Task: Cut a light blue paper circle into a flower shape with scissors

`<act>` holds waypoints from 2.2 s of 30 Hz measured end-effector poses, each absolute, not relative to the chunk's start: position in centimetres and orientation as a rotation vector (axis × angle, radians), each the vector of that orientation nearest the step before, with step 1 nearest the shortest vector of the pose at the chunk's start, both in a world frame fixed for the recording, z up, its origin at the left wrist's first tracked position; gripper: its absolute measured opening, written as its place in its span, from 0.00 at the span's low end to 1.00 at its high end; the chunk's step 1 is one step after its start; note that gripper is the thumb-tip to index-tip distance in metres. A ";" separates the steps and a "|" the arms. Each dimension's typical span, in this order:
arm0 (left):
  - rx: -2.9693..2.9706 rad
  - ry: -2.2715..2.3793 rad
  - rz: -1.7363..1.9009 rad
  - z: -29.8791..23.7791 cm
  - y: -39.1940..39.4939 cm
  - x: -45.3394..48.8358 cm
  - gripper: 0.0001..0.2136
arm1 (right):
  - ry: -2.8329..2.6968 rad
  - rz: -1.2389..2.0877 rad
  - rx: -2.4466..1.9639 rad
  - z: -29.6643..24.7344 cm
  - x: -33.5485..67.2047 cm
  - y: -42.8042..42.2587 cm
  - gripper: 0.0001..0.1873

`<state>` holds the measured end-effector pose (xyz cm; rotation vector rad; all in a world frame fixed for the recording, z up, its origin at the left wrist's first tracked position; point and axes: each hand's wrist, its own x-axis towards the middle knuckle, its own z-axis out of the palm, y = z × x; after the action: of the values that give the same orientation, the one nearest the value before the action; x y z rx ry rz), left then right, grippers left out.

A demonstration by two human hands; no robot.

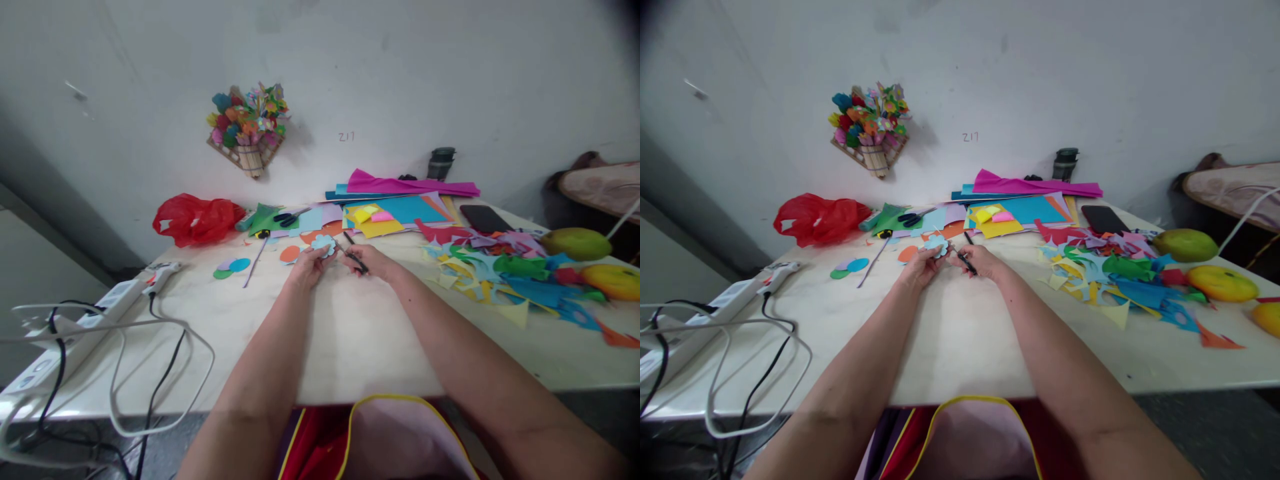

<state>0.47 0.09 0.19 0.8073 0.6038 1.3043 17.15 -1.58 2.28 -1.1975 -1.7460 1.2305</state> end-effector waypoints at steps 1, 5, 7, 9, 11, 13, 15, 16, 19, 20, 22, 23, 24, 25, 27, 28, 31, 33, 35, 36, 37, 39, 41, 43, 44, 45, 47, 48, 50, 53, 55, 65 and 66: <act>0.801 0.606 1.306 0.2 0.1 0.5 0.08 | -1.746 1.230 -1.194 2.2 17.1 -1.5 0.13; 0.777 0.622 1.320 0.4 -0.1 0.6 0.08 | -1.767 1.224 -1.175 1.6 17.2 -1.0 0.15; 0.767 0.633 1.319 0.5 -0.1 0.7 0.08 | -1.776 1.225 -1.176 1.5 17.2 -0.8 0.15; 0.762 0.637 1.315 0.5 -0.1 0.7 0.08 | -1.771 1.229 -1.193 1.6 17.1 -0.9 0.14; 0.767 0.628 1.315 0.5 -0.1 0.7 0.08 | -1.762 1.227 -1.206 1.9 17.1 -1.1 0.13; 0.773 0.613 1.320 0.4 -0.1 0.7 0.08 | -1.754 1.230 -1.200 2.1 17.0 -1.4 0.12; 0.776 0.603 1.325 0.3 0.0 0.6 0.08 | -1.744 1.245 -1.189 2.3 17.0 -1.6 0.11; 0.775 0.601 1.328 0.3 0.0 0.6 0.08 | -1.740 1.253 -1.183 2.3 17.0 -1.6 0.10; 0.766 0.602 1.331 0.3 0.0 0.6 0.08 | -1.740 1.269 -1.172 2.1 17.0 -1.3 0.09; 0.762 0.603 1.330 0.3 0.0 0.6 0.08 | -1.741 1.274 -1.169 2.0 17.1 -1.2 0.08; 0.758 0.603 1.327 0.3 0.0 0.6 0.08 | -1.741 1.286 -1.163 1.9 17.1 -1.1 0.07; 0.757 0.602 1.326 0.4 0.0 0.6 0.08 | -1.741 1.289 -1.161 2.0 17.1 -1.2 0.07; 0.758 0.599 1.327 0.4 0.0 0.6 0.08 | -1.743 1.290 -1.158 2.1 17.1 -1.2 0.07; 0.758 0.597 1.329 0.4 0.0 0.6 0.08 | -1.747 1.289 -1.155 2.2 17.1 -1.4 0.08; 0.760 0.594 1.326 0.3 0.0 0.7 0.08 | -1.743 1.295 -1.158 2.4 17.1 -1.6 0.08; 0.759 0.593 1.325 0.3 0.0 0.6 0.08 | -1.736 1.304 -1.155 2.5 17.0 -1.6 0.08; 0.760 0.585 1.329 0.2 0.1 0.6 0.08 | -1.714 1.331 -1.126 2.3 17.0 -1.5 0.08; 0.759 0.588 1.337 0.2 0.2 0.6 0.08 | -1.705 1.339 -1.093 1.8 17.1 -1.1 0.09; 0.761 0.592 1.337 0.1 0.2 0.6 0.08 | -1.697 1.336 -1.047 1.3 17.1 -0.6 0.10; 0.764 0.592 1.335 0.0 0.3 0.6 0.08 | -1.695 1.348 -1.030 1.1 17.2 -0.4 0.10; 0.767 0.589 1.335 0.0 0.3 0.6 0.08 | -1.694 1.343 -1.034 0.9 17.2 -0.3 0.10; 0.770 0.587 1.337 -0.1 0.4 0.6 0.08 | -1.690 1.341 -1.043 0.8 17.2 -0.2 0.11; 0.768 0.588 1.340 -0.1 0.4 0.5 0.07 | -1.689 1.338 -1.049 0.9 17.2 -0.3 0.12; 0.767 0.586 1.337 -0.1 0.4 0.5 0.07 | -1.692 1.339 -1.048 1.1 17.2 -0.4 0.12; 0.768 0.585 1.335 -0.1 0.3 0.5 0.07 | -1.692 1.342 -1.047 1.1 17.2 -0.4 0.12; 0.769 0.587 1.333 0.0 0.3 0.5 0.07 | -1.694 1.342 -1.045 1.2 17.2 -0.5 0.12; 0.769 0.594 1.330 0.0 0.3 0.5 0.07 | -1.705 1.334 -1.037 1.2 17.2 -0.5 0.13; 0.769 0.596 1.328 0.0 0.3 0.5 0.07 | -1.709 1.333 -1.031 1.2 17.3 -0.5 0.13; 0.772 0.593 1.326 0.0 0.3 0.5 0.07 | -1.712 1.327 -1.025 1.1 17.3 -0.5 0.13; 0.769 0.592 1.328 0.0 0.3 0.5 0.07 | -1.702 1.339 -1.019 1.1 17.3 -0.4 0.13; 0.766 0.601 1.331 0.0 0.3 0.5 0.08 | -1.708 1.330 -1.026 1.2 17.3 -0.5 0.13; 0.783 0.618 1.349 0.0 0.3 0.4 0.08 | -1.705 1.300 -1.044 1.2 17.2 -0.5 0.13; 0.785 0.616 1.350 0.0 0.3 0.4 0.08 | -1.709 1.293 -1.045 1.2 17.2 -0.5 0.13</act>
<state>0.44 0.27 0.00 0.7851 0.6157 1.3502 17.24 -0.52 1.19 -1.0453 -1.7086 1.2934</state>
